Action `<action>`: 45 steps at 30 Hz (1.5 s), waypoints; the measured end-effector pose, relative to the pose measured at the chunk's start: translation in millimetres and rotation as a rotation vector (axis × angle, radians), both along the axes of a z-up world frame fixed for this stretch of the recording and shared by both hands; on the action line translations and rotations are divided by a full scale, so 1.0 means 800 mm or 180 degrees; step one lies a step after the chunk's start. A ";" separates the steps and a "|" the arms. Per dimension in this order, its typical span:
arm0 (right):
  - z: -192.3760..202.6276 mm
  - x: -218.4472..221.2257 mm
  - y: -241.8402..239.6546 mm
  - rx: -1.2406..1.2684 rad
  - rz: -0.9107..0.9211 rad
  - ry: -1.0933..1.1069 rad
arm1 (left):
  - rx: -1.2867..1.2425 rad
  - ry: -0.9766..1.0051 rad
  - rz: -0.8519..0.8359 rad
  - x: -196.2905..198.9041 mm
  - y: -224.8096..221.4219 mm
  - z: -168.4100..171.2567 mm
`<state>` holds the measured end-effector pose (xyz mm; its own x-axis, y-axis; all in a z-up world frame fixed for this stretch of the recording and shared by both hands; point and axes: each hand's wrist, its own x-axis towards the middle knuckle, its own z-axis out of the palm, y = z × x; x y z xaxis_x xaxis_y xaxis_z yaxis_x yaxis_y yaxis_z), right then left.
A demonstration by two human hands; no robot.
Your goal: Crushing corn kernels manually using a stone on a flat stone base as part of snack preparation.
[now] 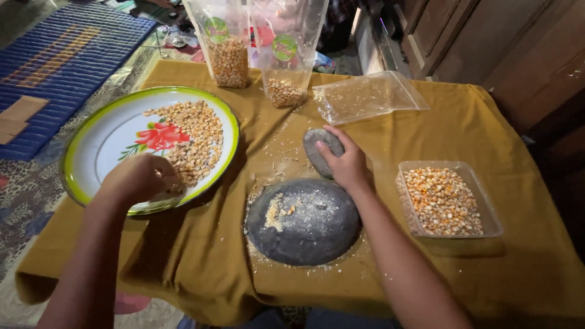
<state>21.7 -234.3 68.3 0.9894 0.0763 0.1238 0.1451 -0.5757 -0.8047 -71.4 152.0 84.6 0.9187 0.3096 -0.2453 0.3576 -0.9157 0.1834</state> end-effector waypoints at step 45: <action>-0.045 0.025 -0.009 0.0351 0.0064 -0.0582 | -0.1072 -0.1474 -0.2218 -0.010 -0.260 0.032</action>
<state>41.6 -241.2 31.9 0.9481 0.0719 0.3099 0.3051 -0.4811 -0.8219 -79.5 -56.0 110.3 0.9005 -0.3758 0.2188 -0.4348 -0.7690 0.4687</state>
